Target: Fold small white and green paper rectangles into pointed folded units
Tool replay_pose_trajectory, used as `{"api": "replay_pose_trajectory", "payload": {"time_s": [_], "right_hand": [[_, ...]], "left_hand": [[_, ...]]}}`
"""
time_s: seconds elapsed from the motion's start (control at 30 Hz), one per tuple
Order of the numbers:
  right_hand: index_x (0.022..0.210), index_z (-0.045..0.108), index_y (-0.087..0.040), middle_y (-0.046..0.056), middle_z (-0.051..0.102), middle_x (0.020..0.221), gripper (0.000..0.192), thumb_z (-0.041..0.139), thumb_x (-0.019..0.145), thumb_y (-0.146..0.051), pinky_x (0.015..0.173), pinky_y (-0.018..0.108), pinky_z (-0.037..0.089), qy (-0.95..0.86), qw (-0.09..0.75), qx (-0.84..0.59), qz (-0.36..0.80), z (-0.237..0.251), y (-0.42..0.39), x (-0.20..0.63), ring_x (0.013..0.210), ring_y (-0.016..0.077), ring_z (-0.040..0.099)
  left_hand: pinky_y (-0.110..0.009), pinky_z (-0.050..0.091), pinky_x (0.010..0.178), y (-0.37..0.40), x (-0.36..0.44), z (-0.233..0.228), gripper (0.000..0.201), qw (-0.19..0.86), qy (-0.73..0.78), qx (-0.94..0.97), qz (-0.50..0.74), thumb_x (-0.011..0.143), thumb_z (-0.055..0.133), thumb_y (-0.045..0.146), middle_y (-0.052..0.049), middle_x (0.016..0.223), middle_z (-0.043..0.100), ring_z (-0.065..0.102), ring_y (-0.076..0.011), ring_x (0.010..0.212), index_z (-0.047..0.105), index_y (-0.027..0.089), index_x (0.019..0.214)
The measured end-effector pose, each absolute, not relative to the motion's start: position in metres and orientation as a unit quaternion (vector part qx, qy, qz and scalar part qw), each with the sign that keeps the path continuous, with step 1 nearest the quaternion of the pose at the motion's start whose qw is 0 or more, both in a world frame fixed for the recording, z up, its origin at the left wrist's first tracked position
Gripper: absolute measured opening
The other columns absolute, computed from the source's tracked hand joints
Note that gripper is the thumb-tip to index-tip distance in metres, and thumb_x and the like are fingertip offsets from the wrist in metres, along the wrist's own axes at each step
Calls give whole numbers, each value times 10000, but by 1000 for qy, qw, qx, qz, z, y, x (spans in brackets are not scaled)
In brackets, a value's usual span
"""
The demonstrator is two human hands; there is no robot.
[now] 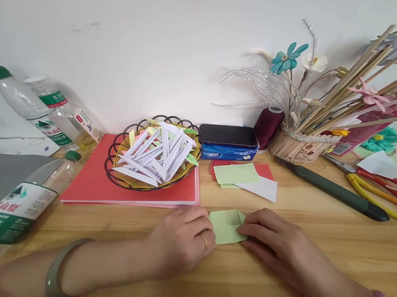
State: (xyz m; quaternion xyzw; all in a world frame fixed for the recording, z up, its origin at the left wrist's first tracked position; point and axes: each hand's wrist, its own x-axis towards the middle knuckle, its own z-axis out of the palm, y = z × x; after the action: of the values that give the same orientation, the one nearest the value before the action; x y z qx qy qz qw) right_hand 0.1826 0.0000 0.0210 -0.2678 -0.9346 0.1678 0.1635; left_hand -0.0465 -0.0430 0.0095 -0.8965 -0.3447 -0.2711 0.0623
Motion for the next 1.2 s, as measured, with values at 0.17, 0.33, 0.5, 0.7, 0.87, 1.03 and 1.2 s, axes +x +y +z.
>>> {"api": "replay_pose_trajectory", "payload": {"time_s": [0.17, 0.33, 0.5, 0.7, 0.87, 1.03, 1.2], "right_hand": [[948, 589, -194, 66, 567, 940, 163, 432, 923, -231, 731, 298, 483, -915, 163, -280, 240, 17, 7, 185, 842, 157, 572], [860, 589, -197, 46, 567, 874, 203, 410, 936, -257, 691, 284, 471, -902, 174, -292, 267, 12, 11, 184, 780, 146, 569], [829, 561, -199, 31, 564, 810, 196, 408, 935, -261, 668, 292, 446, -881, 183, -341, 273, 8, 10, 185, 743, 153, 553], [791, 555, -201, 26, 570, 790, 202, 423, 918, -285, 640, 289, 436, -859, 157, -390, 293, 13, 7, 183, 715, 153, 551], [776, 539, -209, 14, 559, 773, 176, 437, 903, -276, 617, 283, 432, -850, 136, -413, 299, 13, 7, 181, 693, 150, 547], [756, 519, -211, 13, 557, 750, 166, 429, 892, -243, 587, 282, 436, -858, 132, -414, 276, 13, 6, 178, 667, 150, 550], [751, 501, -211, 15, 545, 728, 171, 416, 899, -227, 562, 277, 438, -873, 156, -402, 227, 14, 4, 174, 637, 148, 542]], "left_hand": [[-280, 495, 658, -37, -49, 11, 197, -11, -369, -893, -257, 876, 513, 257, -42, 727, 611, 545, -172, 769, 593, 137, 742], [-266, 480, 636, -31, -52, 10, 150, -53, -396, -882, -248, 860, 528, 251, -46, 769, 626, 546, -173, 776, 599, 151, 774], [-257, 471, 665, -28, -50, 10, 147, -95, -397, -866, -288, 873, 514, 187, -32, 735, 636, 544, -150, 735, 592, 144, 755], [-231, 425, 581, -31, -42, 13, 116, -161, -472, -823, -270, 809, 538, 119, -1, 649, 602, 529, -141, 661, 565, 160, 703], [-215, 422, 568, -33, -39, 16, 120, -199, -520, -792, -253, 734, 578, 54, 2, 681, 615, 545, -145, 671, 571, 167, 777], [-213, 411, 576, -33, -37, 14, 120, -192, -477, -804, -299, 771, 564, 57, 3, 627, 596, 507, -147, 670, 571, 164, 718], [-230, 416, 597, -34, -34, 11, 142, -155, -462, -812, -322, 785, 534, 59, -9, 610, 583, 482, -143, 655, 563, 154, 684]]}}
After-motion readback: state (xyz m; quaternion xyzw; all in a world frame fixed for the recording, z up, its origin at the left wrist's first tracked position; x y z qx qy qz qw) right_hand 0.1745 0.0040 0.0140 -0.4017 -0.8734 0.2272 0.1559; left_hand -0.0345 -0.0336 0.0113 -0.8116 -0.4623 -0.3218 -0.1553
